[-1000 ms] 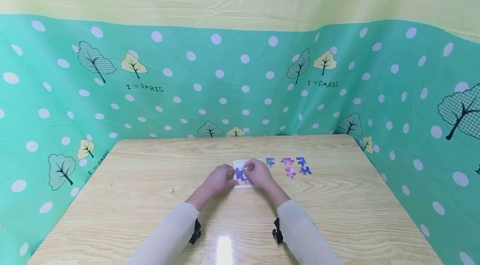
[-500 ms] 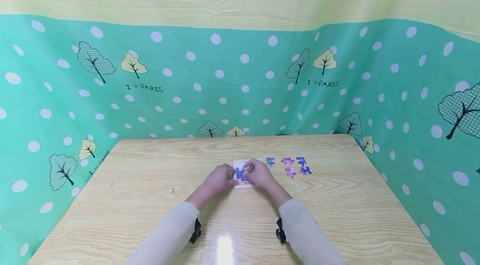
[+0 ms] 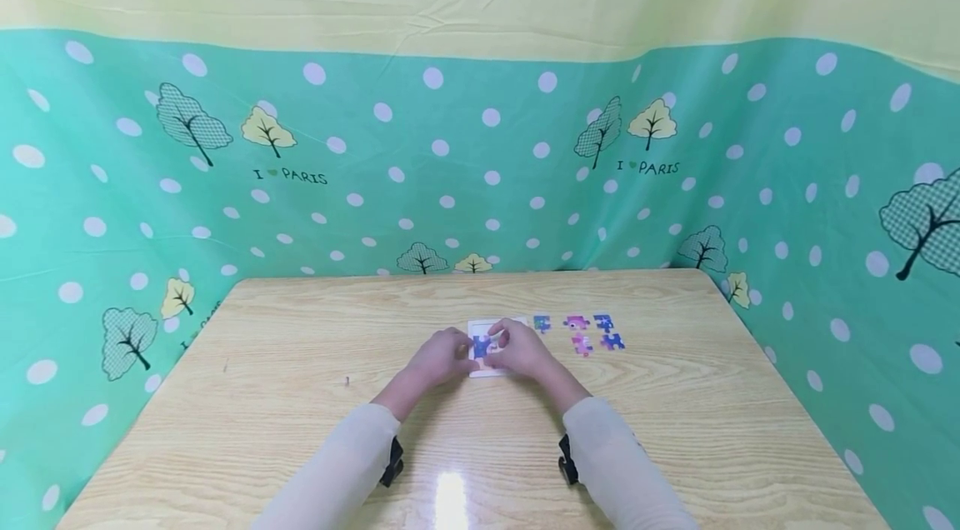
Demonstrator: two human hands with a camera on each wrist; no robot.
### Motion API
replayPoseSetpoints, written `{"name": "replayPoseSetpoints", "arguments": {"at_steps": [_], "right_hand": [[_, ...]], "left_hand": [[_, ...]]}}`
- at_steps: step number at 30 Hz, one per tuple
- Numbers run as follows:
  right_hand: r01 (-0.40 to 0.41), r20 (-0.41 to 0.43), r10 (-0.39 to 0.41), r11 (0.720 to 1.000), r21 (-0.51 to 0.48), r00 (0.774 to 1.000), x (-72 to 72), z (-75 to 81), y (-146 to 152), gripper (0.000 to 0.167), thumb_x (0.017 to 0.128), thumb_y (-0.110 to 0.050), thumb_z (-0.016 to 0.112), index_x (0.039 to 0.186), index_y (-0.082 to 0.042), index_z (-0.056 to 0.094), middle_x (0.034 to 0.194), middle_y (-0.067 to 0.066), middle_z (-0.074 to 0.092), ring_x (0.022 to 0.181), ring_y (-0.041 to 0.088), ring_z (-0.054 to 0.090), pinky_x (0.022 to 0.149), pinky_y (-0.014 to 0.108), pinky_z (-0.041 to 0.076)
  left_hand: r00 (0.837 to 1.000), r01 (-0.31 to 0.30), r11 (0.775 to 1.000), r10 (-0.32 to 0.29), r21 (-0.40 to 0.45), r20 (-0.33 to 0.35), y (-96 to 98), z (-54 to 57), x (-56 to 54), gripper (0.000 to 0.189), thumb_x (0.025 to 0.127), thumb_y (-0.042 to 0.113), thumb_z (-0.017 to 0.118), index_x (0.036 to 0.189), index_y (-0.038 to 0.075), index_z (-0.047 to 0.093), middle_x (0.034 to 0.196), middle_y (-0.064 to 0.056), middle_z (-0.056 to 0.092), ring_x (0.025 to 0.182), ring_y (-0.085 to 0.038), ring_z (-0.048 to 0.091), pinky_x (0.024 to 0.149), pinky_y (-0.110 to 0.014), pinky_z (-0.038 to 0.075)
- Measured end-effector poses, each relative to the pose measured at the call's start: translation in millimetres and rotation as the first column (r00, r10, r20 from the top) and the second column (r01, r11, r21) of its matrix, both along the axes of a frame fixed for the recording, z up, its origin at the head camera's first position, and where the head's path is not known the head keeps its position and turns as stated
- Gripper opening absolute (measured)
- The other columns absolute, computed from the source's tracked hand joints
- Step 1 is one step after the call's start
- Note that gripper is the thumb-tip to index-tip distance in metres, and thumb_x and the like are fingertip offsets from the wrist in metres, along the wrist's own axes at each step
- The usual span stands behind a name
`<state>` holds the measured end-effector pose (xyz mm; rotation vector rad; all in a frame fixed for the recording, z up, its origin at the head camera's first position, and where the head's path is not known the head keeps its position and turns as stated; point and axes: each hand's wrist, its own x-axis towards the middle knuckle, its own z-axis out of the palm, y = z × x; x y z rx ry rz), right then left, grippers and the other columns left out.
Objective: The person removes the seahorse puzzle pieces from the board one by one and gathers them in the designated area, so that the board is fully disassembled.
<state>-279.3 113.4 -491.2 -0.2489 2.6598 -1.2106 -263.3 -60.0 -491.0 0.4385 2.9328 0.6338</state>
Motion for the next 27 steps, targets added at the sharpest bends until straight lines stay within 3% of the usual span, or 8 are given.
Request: {"name": "replayPoseSetpoints", "arguments": {"at_steps": [8,27], "right_hand": [[-0.048,-0.023,0.048,0.999,-0.008,0.999,-2.2,-1.3,3.7,0.04,0.073,-0.013,0.079,0.108,-0.01,0.062,0.086,0.007,0.055,0.07,0.017,0.048,0.057,0.025,0.042],[-0.065,0.01,0.065,0.998,0.019,0.998,-3.8,1.5,1.0,0.037,0.078,-0.012,0.075,0.112,-0.009,0.06,0.084,0.007,0.054,0.064,0.016,0.051,0.053,0.024,0.043]], "left_hand": [[1.0,-0.006,1.0,0.006,0.022,0.017,0.2,-0.2,0.6,0.044,0.083,0.03,0.07,0.116,0.002,0.064,0.115,-0.013,0.061,0.108,-0.028,0.057,0.096,-0.04,0.049],[1.0,-0.009,1.0,0.009,0.029,0.004,0.1,1.1,1.7,0.043,0.082,0.031,0.071,0.114,0.001,0.065,0.113,-0.013,0.061,0.104,-0.027,0.058,0.093,-0.04,0.05]]}}
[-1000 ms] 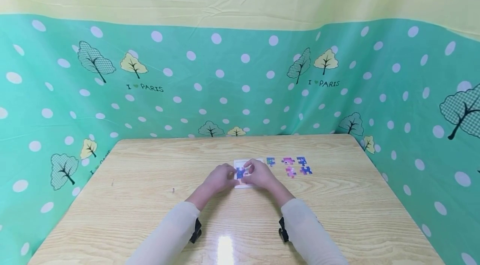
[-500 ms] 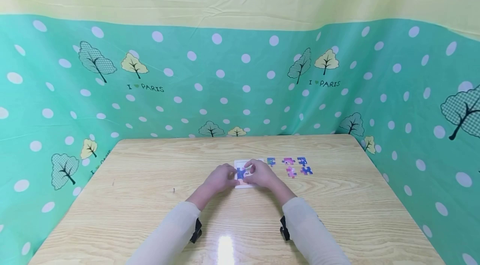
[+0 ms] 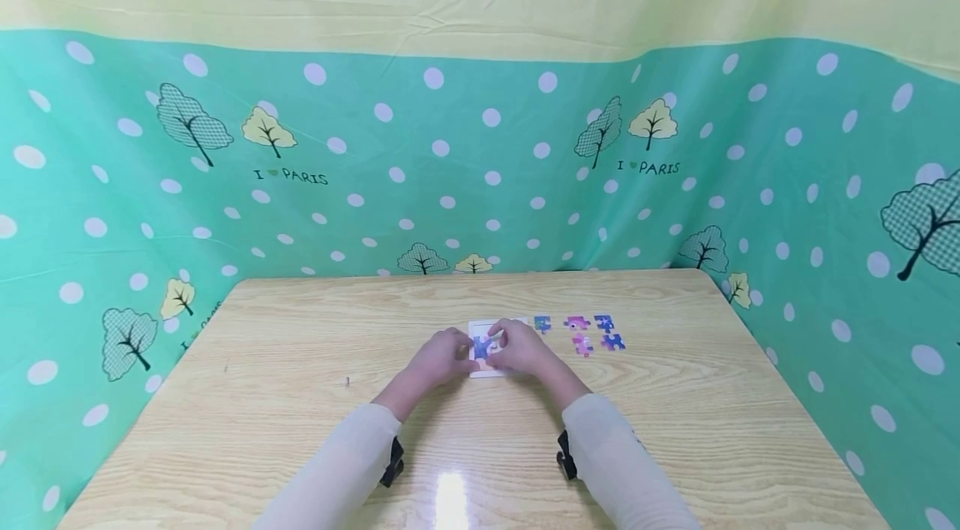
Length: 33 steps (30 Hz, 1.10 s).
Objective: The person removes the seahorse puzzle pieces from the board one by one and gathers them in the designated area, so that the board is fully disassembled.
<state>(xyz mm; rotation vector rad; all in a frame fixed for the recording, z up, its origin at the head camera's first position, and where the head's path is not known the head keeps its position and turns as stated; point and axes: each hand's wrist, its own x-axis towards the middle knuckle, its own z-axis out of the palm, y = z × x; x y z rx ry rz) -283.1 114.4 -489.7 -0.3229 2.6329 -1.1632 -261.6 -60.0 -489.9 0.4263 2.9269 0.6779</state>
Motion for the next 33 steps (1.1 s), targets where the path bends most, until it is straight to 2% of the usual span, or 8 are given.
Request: {"name": "replayPoseSetpoints", "arguments": {"at_steps": [5,10,17,24,33], "right_hand": [[-0.001,-0.006,0.001,1.0,-0.024,1.0,2.1,2.3,-1.6,0.027,0.085,-0.01,0.066,0.111,-0.006,0.06,0.082,0.008,0.055,0.058,0.015,0.053,0.05,0.024,0.044],[0.036,0.02,-0.035,0.996,-0.08,0.999,3.1,2.5,-3.6,0.021,0.087,-0.009,0.063,0.108,-0.005,0.059,0.082,0.009,0.055,0.057,0.017,0.056,0.05,0.024,0.047],[0.073,0.034,-0.069,0.99,-0.121,0.997,3.4,1.4,-4.5,0.016,0.087,-0.007,0.062,0.103,-0.005,0.059,0.085,0.009,0.054,0.057,0.018,0.056,0.049,0.024,0.049],[0.108,0.044,-0.102,0.98,-0.165,0.994,4.0,2.5,-4.4,0.009,0.089,-0.009,0.061,0.098,-0.007,0.061,0.085,0.009,0.056,0.057,0.018,0.055,0.049,0.025,0.049],[0.112,0.022,-0.11,0.977,-0.184,0.994,5.2,3.3,-4.3,0.007,0.089,-0.008,0.061,0.096,-0.006,0.062,0.085,0.008,0.056,0.054,0.018,0.054,0.048,0.025,0.049]], "left_hand": [[1.0,0.0,1.0,0.0,-0.01,-0.001,-0.5,0.0,-0.1,0.043,0.082,0.031,0.071,0.113,0.002,0.065,0.113,-0.013,0.062,0.106,-0.028,0.058,0.093,-0.04,0.05],[1.0,0.004,1.0,-0.004,-0.007,0.006,0.0,1.2,1.0,0.043,0.081,0.03,0.072,0.113,0.002,0.065,0.113,-0.014,0.062,0.105,-0.028,0.058,0.093,-0.04,0.05],[1.0,0.009,1.0,-0.009,-0.014,0.0,0.0,0.8,0.5,0.042,0.081,0.03,0.072,0.112,0.002,0.066,0.111,-0.013,0.062,0.102,-0.026,0.059,0.091,-0.039,0.051],[1.0,-0.002,1.0,0.002,-0.001,0.006,-0.1,0.0,-1.1,0.043,0.082,0.03,0.071,0.114,0.002,0.065,0.115,-0.014,0.061,0.106,-0.028,0.058,0.095,-0.04,0.049],[1.0,0.0,1.0,0.0,-0.007,-0.001,-1.0,0.6,-0.6,0.044,0.081,0.031,0.072,0.114,0.002,0.065,0.113,-0.014,0.062,0.105,-0.028,0.058,0.094,-0.04,0.05]]}}
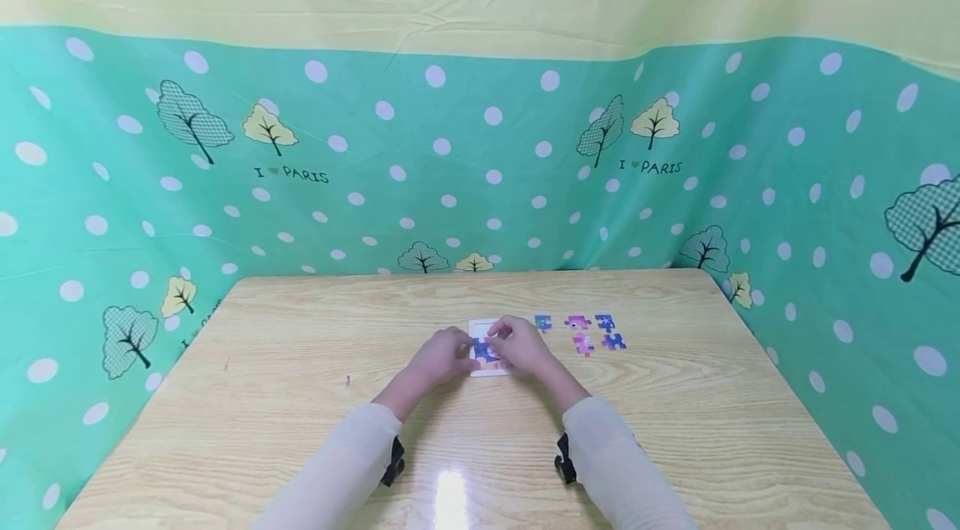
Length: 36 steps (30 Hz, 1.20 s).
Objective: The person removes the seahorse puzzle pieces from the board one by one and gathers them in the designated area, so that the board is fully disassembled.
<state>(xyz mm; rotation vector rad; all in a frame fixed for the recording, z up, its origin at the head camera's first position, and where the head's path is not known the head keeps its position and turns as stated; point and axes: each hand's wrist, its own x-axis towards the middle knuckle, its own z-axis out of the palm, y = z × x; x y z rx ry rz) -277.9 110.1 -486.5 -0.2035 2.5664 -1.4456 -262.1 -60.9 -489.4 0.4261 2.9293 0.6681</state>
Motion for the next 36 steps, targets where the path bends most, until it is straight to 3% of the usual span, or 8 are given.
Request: {"name": "replayPoseSetpoints", "arguments": {"at_steps": [17,27,36], "right_hand": [[-0.017,0.018,0.017,1.0,-0.013,1.0,-1.2,0.5,0.1,0.016,0.09,-0.005,0.057,0.105,-0.008,0.063,0.082,0.008,0.054,0.053,0.018,0.053,0.045,0.022,0.044],[-0.021,0.017,0.021,1.0,-0.015,1.0,-2.9,-2.2,1.0,0.015,0.089,-0.005,0.058,0.101,-0.007,0.066,0.08,0.008,0.056,0.053,0.017,0.052,0.046,0.023,0.045],[0.015,0.002,-0.015,1.0,-0.014,1.0,-4.2,-1.2,6.2,0.018,0.088,-0.004,0.059,0.103,-0.009,0.067,0.085,0.009,0.056,0.059,0.016,0.054,0.049,0.023,0.046]], "left_hand": [[1.0,0.0,1.0,0.0,-0.002,0.007,-0.5,2.1,-0.3,0.045,0.082,0.03,0.071,0.116,0.001,0.064,0.116,-0.015,0.061,0.108,-0.029,0.057,0.096,-0.041,0.049],[1.0,-0.002,1.0,0.002,0.002,0.021,-0.6,2.0,0.6,0.045,0.082,0.031,0.071,0.116,0.001,0.064,0.116,-0.014,0.061,0.108,-0.028,0.057,0.096,-0.04,0.049],[1.0,-0.003,1.0,0.003,0.019,0.017,0.5,2.2,2.2,0.043,0.082,0.03,0.071,0.114,0.002,0.064,0.117,-0.015,0.061,0.11,-0.03,0.056,0.098,-0.041,0.047]]}}
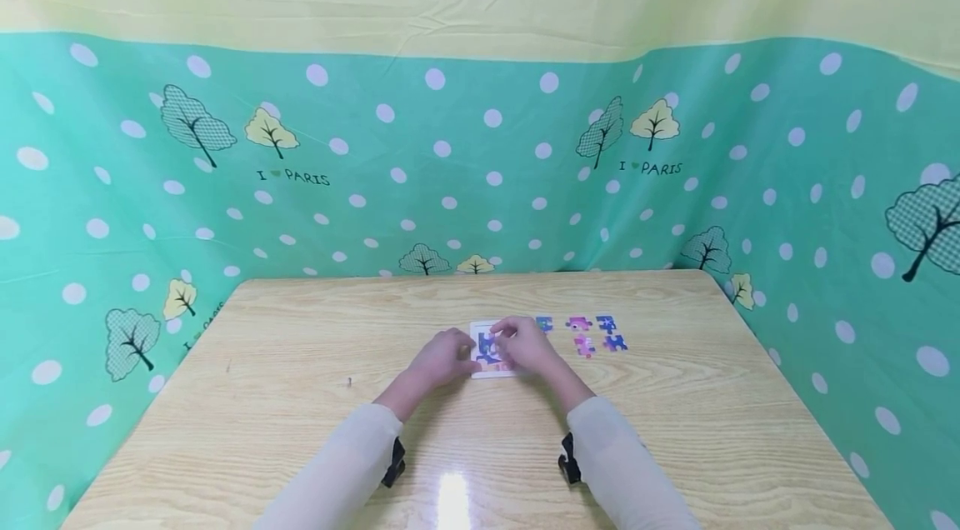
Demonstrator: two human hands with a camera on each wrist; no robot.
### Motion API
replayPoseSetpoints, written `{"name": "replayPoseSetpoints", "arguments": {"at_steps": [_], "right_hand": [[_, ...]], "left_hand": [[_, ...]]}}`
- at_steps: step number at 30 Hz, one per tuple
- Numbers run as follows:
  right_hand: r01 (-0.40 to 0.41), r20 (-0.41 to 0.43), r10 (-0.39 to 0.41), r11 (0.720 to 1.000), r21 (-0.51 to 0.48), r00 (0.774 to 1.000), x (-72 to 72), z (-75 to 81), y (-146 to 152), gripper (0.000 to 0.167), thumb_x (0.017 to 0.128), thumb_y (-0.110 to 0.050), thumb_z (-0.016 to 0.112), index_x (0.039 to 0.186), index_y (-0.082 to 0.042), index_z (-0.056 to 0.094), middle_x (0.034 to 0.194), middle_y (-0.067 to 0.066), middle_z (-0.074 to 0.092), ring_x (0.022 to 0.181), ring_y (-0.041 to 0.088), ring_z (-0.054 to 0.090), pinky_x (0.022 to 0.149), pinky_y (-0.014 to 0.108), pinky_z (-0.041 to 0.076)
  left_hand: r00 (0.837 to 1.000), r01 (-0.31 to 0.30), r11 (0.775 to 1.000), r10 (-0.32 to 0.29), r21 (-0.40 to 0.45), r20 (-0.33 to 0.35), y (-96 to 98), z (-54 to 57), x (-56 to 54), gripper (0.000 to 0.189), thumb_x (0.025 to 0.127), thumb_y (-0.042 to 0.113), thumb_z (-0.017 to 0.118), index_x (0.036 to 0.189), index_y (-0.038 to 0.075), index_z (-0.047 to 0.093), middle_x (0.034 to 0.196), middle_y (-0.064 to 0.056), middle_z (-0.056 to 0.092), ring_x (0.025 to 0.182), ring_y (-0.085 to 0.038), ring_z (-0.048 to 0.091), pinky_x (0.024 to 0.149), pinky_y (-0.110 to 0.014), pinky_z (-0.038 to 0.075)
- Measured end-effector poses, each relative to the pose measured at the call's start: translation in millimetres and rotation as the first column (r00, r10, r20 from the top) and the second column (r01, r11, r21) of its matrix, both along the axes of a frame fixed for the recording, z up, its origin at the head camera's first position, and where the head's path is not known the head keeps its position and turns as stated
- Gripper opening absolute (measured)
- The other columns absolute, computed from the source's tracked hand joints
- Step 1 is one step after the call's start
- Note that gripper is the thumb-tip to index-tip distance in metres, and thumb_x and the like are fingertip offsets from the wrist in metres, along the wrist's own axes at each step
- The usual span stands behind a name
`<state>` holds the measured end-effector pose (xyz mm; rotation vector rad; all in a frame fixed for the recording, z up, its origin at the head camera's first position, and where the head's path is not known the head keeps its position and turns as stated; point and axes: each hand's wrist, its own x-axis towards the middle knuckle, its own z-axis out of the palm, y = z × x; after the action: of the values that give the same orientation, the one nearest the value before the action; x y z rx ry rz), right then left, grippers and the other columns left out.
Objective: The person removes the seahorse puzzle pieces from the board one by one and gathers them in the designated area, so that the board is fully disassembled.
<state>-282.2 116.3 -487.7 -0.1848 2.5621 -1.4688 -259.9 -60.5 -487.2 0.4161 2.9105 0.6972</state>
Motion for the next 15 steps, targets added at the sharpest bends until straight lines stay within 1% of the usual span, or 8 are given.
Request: {"name": "replayPoseSetpoints", "arguments": {"at_steps": [4,7,10,15], "right_hand": [[0.017,-0.02,-0.017,0.999,0.039,1.0,-1.2,2.6,4.5,0.018,0.087,-0.007,0.061,0.103,-0.012,0.068,0.088,0.007,0.058,0.067,0.017,0.054,0.054,0.025,0.049],[0.029,-0.015,-0.028,0.999,0.046,0.999,-1.3,5.9,8.8,0.019,0.087,-0.007,0.061,0.104,-0.011,0.068,0.088,0.008,0.058,0.069,0.019,0.054,0.057,0.028,0.051],[0.041,-0.002,-0.041,0.998,0.048,0.999,-1.4,8.2,14.2,0.019,0.088,-0.007,0.059,0.105,-0.011,0.067,0.089,0.008,0.057,0.068,0.02,0.055,0.057,0.028,0.05],[0.059,-0.008,-0.059,0.997,0.048,0.998,-2.5,8.2,26.7,0.02,0.089,-0.008,0.059,0.108,-0.01,0.066,0.091,0.008,0.059,0.069,0.019,0.053,0.056,0.026,0.049]], "left_hand": [[1.0,-0.005,1.0,0.005,-0.004,-0.001,-0.1,-0.5,0.6,0.044,0.082,0.03,0.071,0.115,0.002,0.064,0.118,-0.015,0.061,0.111,-0.03,0.056,0.099,-0.041,0.047],[1.0,-0.01,1.0,0.01,-0.012,0.008,0.0,-0.7,0.2,0.044,0.082,0.031,0.071,0.116,0.003,0.064,0.119,-0.014,0.06,0.112,-0.03,0.056,0.099,-0.041,0.046],[1.0,-0.02,1.0,0.021,-0.012,0.022,0.2,-0.9,-0.1,0.045,0.083,0.031,0.07,0.117,0.004,0.063,0.121,-0.014,0.059,0.113,-0.029,0.055,0.1,-0.041,0.046],[1.0,-0.018,1.0,0.018,-0.005,0.015,0.4,-2.1,0.2,0.044,0.082,0.031,0.071,0.116,0.003,0.063,0.119,-0.014,0.06,0.112,-0.03,0.055,0.099,-0.041,0.046]]}}
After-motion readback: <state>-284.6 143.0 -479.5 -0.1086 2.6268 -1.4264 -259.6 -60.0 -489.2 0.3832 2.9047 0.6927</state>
